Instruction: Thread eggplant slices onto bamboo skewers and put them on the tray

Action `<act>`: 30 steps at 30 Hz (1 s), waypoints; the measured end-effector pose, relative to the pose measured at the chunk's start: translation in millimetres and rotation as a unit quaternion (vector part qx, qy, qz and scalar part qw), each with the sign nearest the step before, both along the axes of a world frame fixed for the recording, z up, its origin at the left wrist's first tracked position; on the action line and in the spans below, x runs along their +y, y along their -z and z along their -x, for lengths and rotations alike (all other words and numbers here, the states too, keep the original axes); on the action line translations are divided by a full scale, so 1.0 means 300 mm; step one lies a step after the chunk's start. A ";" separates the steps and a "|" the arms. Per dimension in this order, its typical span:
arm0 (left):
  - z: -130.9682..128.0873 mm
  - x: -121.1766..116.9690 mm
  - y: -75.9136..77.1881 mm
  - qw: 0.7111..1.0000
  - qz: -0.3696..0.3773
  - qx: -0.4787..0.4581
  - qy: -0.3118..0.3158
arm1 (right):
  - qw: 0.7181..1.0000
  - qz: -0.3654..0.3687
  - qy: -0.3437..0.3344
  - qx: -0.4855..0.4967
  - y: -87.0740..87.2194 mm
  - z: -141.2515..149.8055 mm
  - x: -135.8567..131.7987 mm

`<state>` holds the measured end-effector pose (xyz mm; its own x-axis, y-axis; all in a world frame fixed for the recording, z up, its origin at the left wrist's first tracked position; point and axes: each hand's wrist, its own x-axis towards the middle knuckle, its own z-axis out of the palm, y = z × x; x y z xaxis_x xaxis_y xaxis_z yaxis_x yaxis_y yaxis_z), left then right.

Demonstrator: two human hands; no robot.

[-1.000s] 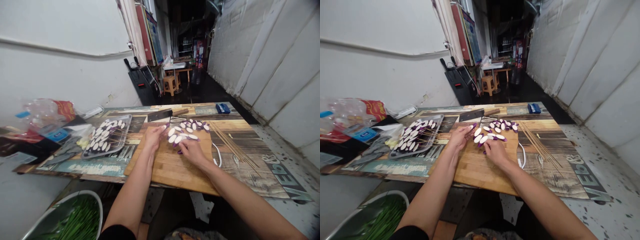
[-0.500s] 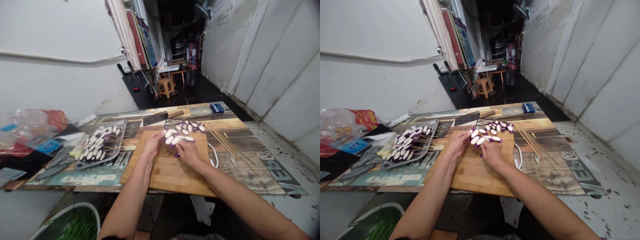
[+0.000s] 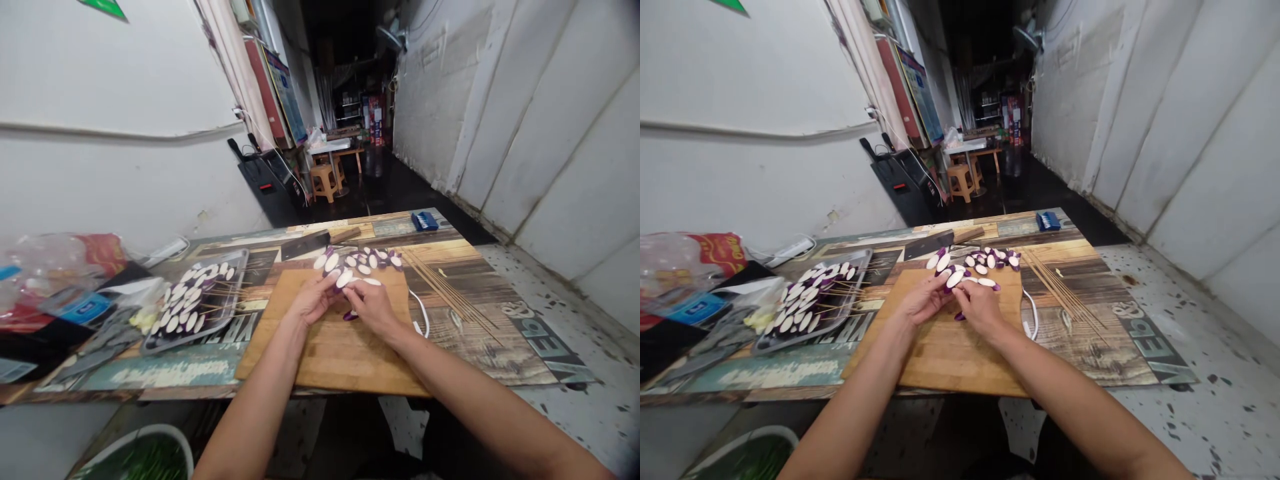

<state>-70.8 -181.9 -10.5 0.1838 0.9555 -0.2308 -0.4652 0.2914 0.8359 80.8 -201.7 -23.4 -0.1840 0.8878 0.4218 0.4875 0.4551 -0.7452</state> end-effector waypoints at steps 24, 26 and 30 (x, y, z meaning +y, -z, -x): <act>-0.059 -0.002 -0.016 0.996 0.039 -0.068 -0.033 | 0.999 -0.041 -0.023 -0.016 0.003 0.008 -0.004; -0.054 0.007 -0.028 0.993 0.038 -0.089 -0.072 | 0.998 -0.044 -0.038 -0.018 0.001 0.006 -0.007; -0.051 0.014 -0.028 0.983 0.044 -0.095 -0.153 | 0.997 -0.036 -0.073 -0.021 0.007 0.006 -0.011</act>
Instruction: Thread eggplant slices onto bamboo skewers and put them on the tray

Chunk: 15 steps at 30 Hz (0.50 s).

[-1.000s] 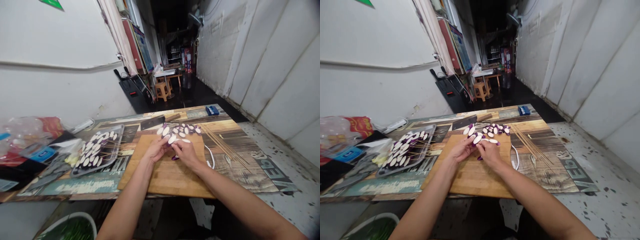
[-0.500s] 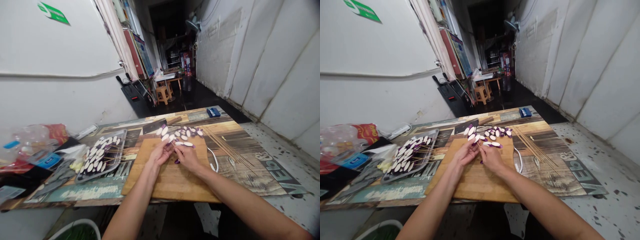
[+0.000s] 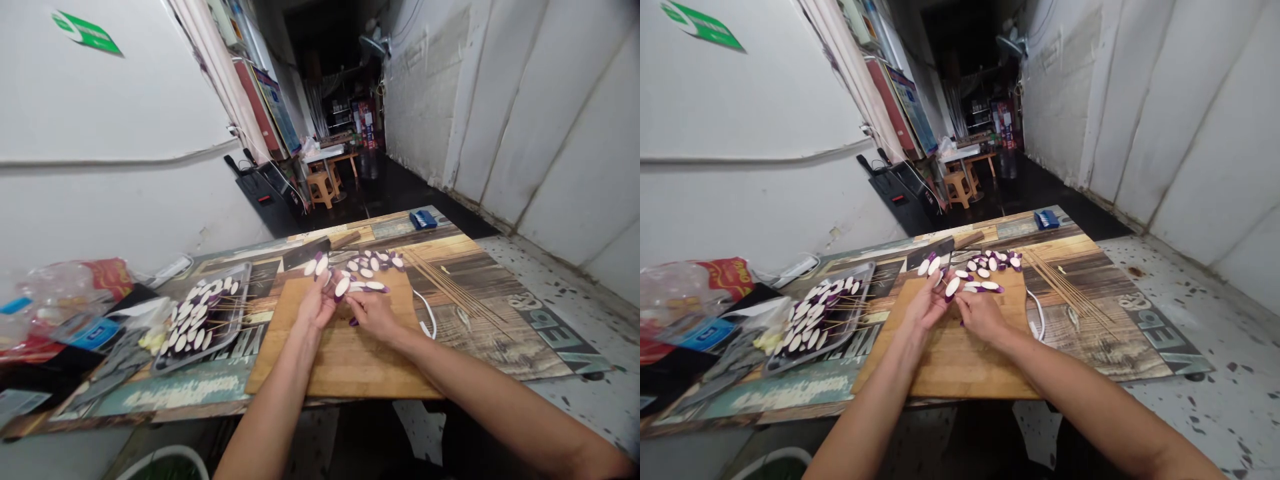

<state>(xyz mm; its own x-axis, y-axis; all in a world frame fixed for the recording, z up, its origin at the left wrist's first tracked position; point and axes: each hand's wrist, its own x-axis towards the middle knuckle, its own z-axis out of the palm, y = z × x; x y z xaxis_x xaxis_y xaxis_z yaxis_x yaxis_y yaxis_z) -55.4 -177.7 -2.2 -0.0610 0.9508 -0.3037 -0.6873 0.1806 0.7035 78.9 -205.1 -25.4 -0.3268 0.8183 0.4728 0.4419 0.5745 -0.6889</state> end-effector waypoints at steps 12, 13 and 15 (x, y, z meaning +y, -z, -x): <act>0.017 0.024 -0.011 0.999 -0.037 -0.002 -0.039 | 1.000 0.002 -0.014 0.003 0.012 -0.002 0.008; 0.018 0.028 -0.009 0.997 -0.036 0.003 -0.062 | 1.000 0.005 -0.022 0.001 0.012 -0.002 0.007; 0.013 0.029 -0.003 0.997 -0.030 0.018 -0.066 | 1.000 0.010 -0.027 -0.001 0.011 -0.003 0.007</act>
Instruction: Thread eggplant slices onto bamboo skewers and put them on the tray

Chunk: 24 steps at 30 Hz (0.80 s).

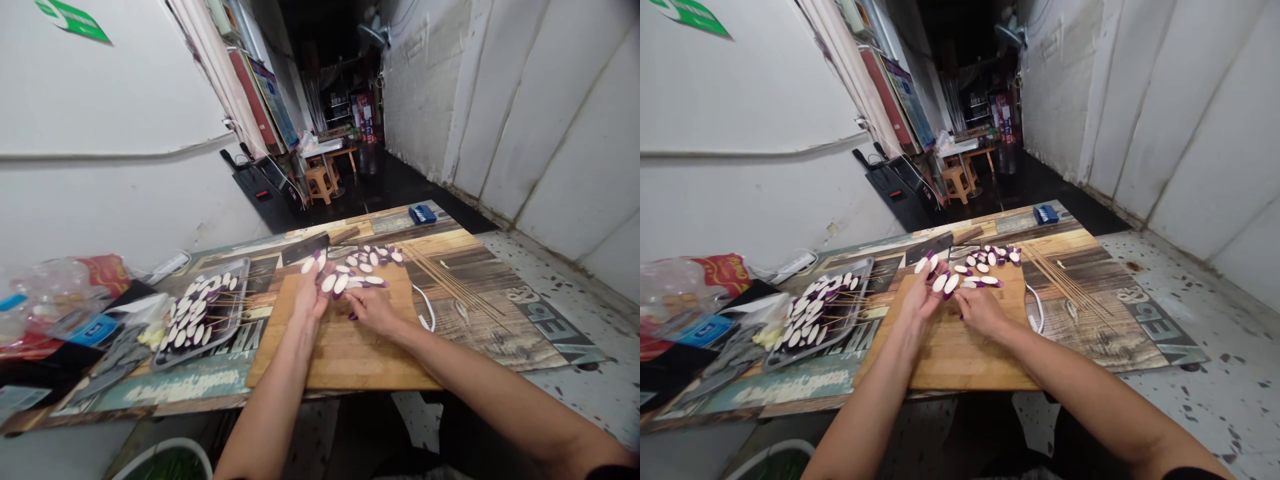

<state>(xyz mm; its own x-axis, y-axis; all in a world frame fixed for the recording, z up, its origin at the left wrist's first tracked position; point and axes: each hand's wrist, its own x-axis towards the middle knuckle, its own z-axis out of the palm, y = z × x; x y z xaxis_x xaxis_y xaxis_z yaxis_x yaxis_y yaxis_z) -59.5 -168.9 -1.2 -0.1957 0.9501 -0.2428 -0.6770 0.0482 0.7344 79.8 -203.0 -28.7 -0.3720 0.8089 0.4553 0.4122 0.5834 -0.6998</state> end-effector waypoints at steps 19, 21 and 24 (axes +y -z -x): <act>0.019 0.008 0.004 1.000 0.024 0.000 -0.003 | 1.000 0.018 -0.012 -0.002 -0.002 -0.002 0.003; 0.017 0.004 0.004 0.999 0.013 0.018 0.025 | 1.000 0.014 0.004 0.014 -0.019 -0.011 0.009; 0.025 -0.001 0.008 0.996 -0.034 0.087 0.004 | 0.990 0.003 0.090 0.112 -0.060 -0.050 0.029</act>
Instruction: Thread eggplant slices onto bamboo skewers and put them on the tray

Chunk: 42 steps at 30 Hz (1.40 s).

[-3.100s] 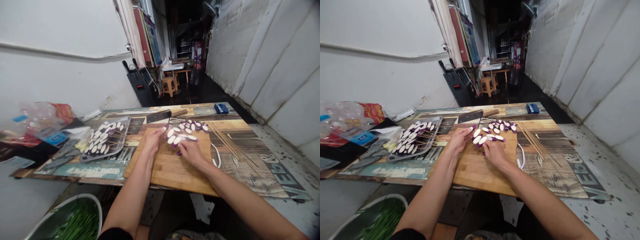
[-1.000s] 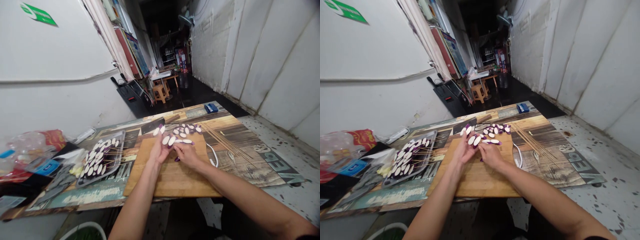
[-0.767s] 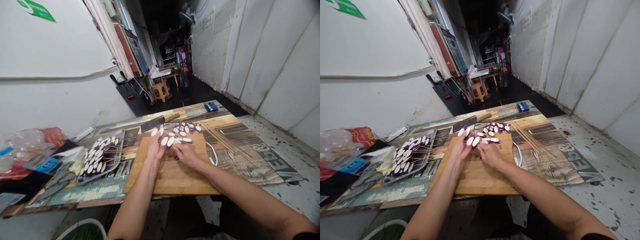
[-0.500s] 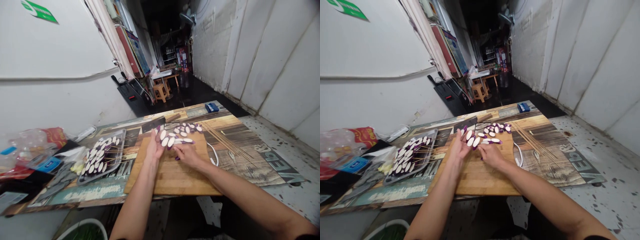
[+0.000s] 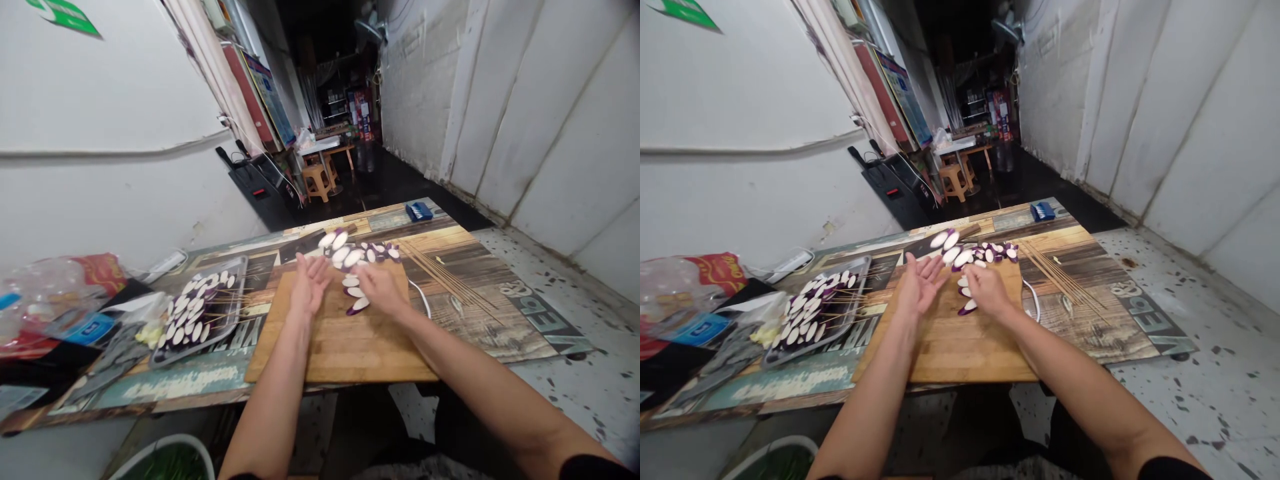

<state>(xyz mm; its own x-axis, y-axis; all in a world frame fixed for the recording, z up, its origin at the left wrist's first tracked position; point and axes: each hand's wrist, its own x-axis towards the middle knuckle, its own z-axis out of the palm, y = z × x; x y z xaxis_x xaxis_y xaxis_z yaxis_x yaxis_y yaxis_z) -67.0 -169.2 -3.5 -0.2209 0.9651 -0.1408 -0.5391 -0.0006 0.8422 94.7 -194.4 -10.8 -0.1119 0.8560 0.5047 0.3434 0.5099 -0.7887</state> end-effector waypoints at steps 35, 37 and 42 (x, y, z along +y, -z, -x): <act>-0.071 0.091 -0.031 0.696 -0.097 0.672 0.233 | 0.930 0.096 0.188 0.301 0.003 -0.078 0.104; -0.065 0.087 -0.015 0.725 -0.102 0.641 0.229 | 0.935 0.095 0.186 0.285 0.006 -0.077 0.103; -0.028 0.079 0.007 0.769 -0.087 0.570 0.274 | 0.933 0.092 0.188 0.292 -0.004 -0.078 0.093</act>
